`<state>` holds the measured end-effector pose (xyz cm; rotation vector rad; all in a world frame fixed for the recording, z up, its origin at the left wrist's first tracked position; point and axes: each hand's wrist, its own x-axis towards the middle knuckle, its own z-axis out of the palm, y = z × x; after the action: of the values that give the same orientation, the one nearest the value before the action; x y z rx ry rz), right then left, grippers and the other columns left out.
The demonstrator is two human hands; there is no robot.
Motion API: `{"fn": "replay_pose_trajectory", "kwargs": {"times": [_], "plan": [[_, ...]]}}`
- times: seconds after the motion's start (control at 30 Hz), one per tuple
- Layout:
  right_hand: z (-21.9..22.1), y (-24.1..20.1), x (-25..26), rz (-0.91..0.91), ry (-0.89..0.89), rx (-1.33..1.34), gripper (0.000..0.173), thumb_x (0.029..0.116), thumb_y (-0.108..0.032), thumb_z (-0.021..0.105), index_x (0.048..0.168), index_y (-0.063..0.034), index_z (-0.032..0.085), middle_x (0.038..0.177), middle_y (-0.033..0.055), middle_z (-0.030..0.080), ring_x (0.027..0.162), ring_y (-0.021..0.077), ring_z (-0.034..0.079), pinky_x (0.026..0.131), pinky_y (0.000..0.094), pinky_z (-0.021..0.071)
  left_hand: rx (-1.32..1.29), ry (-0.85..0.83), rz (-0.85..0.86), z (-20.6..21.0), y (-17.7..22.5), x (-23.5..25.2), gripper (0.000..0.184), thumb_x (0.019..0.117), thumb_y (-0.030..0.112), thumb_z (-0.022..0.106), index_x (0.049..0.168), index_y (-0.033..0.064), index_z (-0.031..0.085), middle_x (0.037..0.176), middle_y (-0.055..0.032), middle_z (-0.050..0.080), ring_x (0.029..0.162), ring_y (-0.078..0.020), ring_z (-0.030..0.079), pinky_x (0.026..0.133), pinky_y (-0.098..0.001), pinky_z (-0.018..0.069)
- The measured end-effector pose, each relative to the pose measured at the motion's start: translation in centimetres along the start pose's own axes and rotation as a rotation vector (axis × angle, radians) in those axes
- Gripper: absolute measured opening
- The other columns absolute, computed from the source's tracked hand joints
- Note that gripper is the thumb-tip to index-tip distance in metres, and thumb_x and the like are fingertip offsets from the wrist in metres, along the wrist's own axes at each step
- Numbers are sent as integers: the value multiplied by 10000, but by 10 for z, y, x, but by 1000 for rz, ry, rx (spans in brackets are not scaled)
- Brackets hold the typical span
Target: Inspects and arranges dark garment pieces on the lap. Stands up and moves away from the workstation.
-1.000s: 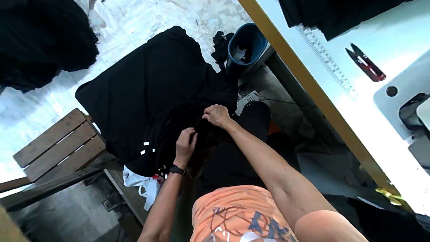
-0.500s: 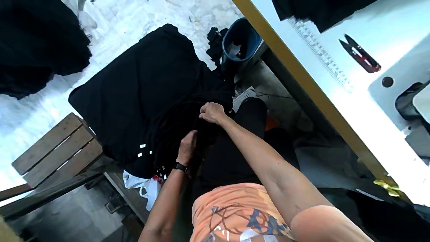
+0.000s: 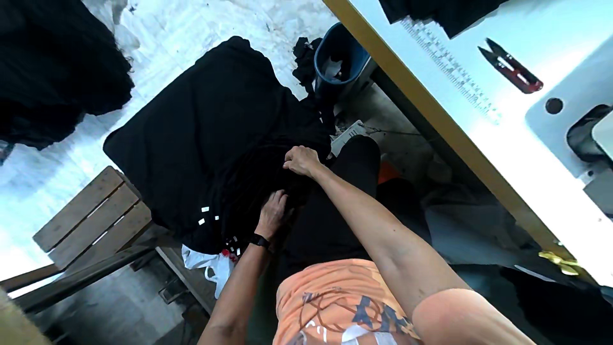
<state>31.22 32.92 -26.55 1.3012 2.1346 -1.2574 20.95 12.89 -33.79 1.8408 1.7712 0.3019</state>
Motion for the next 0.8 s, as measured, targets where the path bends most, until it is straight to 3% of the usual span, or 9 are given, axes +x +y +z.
{"fn": "replay_pose_trajectory", "kwargs": {"times": [0.07,0.2,0.3,0.37,0.47,0.57,0.63,0.7,0.8], "plan": [[0,-1,0,-2,-2,2,249,1013,-272,627,1112,-84,757,1132,170,718,1116,357,653,935,597,467,5,36,57,4,-4,-2,238,978,108,613,1107,-59,723,1270,-236,672,1211,-412,637,1032,-495,517],[2,2,-2,-18,-1,0,248,1019,-264,614,1101,-77,756,1129,170,714,1110,355,651,919,593,468,-201,146,14,1,-5,0,203,992,82,603,1009,-44,762,1121,-193,732,1065,-333,713,978,-453,556],[1,8,-5,-75,-16,72,272,1031,-267,610,1112,-48,750,1136,191,710,1118,374,648,943,612,464,-404,210,-190,-35,3,8,216,1019,39,562,1086,-114,698,1059,-245,725,1015,-347,714,958,-494,544],[3,17,-9,-168,98,200,298,1031,-289,616,1098,-30,747,1074,186,721,1040,361,672,918,608,483,-406,275,-210,-58,-1,16,206,1023,48,562,1077,-104,690,991,-230,724,932,-314,718,898,-485,559],[11,22,-23,-465,476,59,475,850,-417,798,1132,-39,741,1127,157,709,1040,341,670,823,550,533,-419,253,-224,-74,-6,26,203,1033,65,564,1064,-92,688,968,-220,714,890,-288,703,866,-468,556],[15,20,-16,-588,449,-262,811,693,-553,873,1356,-137,661,1431,210,574,1326,440,511,977,625,435,-456,219,-262,-75,-11,27,213,1053,113,547,1076,-52,680,965,-189,699,854,-251,678,820,-449,556],[17,14,-6,-526,352,-339,811,746,-441,891,1447,-166,588,1463,211,550,1374,461,466,1030,646,398,-477,238,-273,-72,-11,27,208,1051,109,551,1064,-49,687,942,-175,698,828,-229,669,799,-430,551],[17,8,2,-480,322,-355,731,785,-361,880,1434,-172,601,1386,189,612,1295,442,535,986,623,432,-414,299,-238,-66,-9,25,189,1039,97,572,1059,-46,695,946,-171,708,844,-227,684,815,-415,558],[12,0,6,-420,244,-356,673,818,-292,861,1430,-184,601,1343,164,632,1221,414,572,920,597,450,-185,507,-54,-40,1,16,141,964,23,642,1018,-100,685,1049,-232,712,995,-330,720,916,-452,584]]}}
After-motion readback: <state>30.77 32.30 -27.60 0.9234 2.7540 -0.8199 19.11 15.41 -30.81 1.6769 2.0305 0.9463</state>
